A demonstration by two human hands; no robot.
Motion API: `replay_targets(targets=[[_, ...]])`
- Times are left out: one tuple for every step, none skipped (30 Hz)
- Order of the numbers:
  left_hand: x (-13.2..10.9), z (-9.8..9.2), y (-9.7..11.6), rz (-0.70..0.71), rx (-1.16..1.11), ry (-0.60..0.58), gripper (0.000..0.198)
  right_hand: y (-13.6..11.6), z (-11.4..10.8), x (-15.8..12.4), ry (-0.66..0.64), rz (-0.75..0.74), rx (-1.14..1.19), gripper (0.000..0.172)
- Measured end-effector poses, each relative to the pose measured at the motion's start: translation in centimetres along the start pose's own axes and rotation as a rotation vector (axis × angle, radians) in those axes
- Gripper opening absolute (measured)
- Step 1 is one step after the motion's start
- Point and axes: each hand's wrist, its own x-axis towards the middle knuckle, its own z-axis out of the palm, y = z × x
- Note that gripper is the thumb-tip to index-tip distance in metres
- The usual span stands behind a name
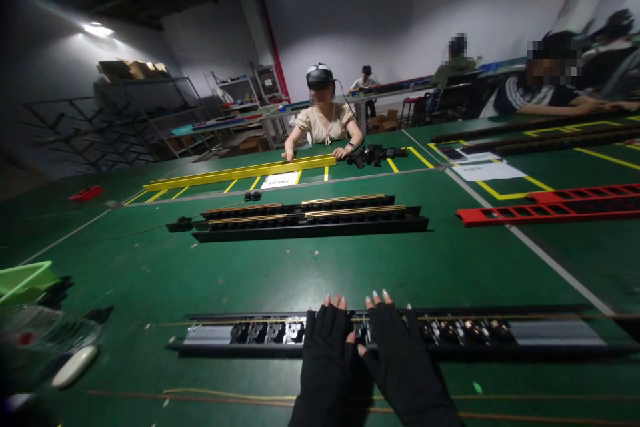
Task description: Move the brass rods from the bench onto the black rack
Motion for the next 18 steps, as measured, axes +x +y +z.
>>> replay_targets(targets=[[-0.1,0.5,0.3,0.027,0.003,0.012,0.052,-0.1,0.0,0.0,-0.009,0.004,0.000,0.071],[-0.3,1.1,0.3,0.051,0.008,0.036,0.051,-0.4,0.1,0.0,-0.020,0.014,-0.001,0.074],[-0.5,1.6,0.1,0.070,0.012,0.070,0.051,-0.7,0.1,0.0,-0.030,0.029,-0.002,0.077],[-0.6,2.1,-0.1,0.081,0.014,0.095,0.050,-1.0,0.1,0.2,-0.039,0.043,-0.004,0.079],[-0.8,2.5,-0.5,0.086,0.018,0.102,0.050,-1.4,0.2,0.4,-0.046,0.052,-0.007,0.081],[-0.9,2.8,-0.8,0.091,0.023,0.092,0.051,-1.7,0.2,0.8,-0.050,0.052,-0.011,0.082],[-1.0,3.0,-1.0,0.093,0.029,0.083,0.051,-2.0,0.1,1.2,-0.055,0.042,-0.013,0.083],[-1.1,3.1,-1.1,0.092,0.035,0.077,0.051,-2.3,0.1,1.6,-0.063,0.027,-0.012,0.083],[-1.2,3.1,-1.1,0.092,0.038,0.079,0.050,-2.4,0.1,2.0,-0.071,0.009,-0.006,0.083],[-1.2,3.0,-1.0,0.087,0.037,0.090,0.048,-2.4,0.1,2.3,-0.074,-0.005,0.003,0.082],[-1.2,2.9,-0.8,0.076,0.033,0.096,0.046,-2.4,0.1,2.6,-0.071,-0.014,0.014,0.081],[-1.1,2.7,-0.6,0.068,0.027,0.098,0.043,-2.3,0.2,2.8,-0.057,-0.025,0.028,0.079],[-1.1,2.6,-0.4,0.067,0.021,0.103,0.042,-2.1,0.2,2.8,-0.040,-0.036,0.042,0.077],[-1.0,2.4,-0.3,0.066,0.015,0.105,0.041,-1.9,0.3,2.8,-0.027,-0.050,0.058,0.076],[-1.0,2.3,-0.1,0.066,0.009,0.110,0.041,-1.7,0.3,2.8,-0.024,-0.064,0.077,0.075],[-0.9,2.3,-0.1,0.065,0.003,0.117,0.041,-1.5,0.2,2.8,-0.034,-0.074,0.097,0.075],[-0.9,2.3,0.0,0.065,-0.003,0.125,0.041,-1.3,0.0,2.8,-0.054,-0.076,0.118,0.076],[-0.8,2.4,0.0,0.065,-0.010,0.129,0.041,-1.2,-0.2,2.8,-0.076,-0.072,0.135,0.077]])
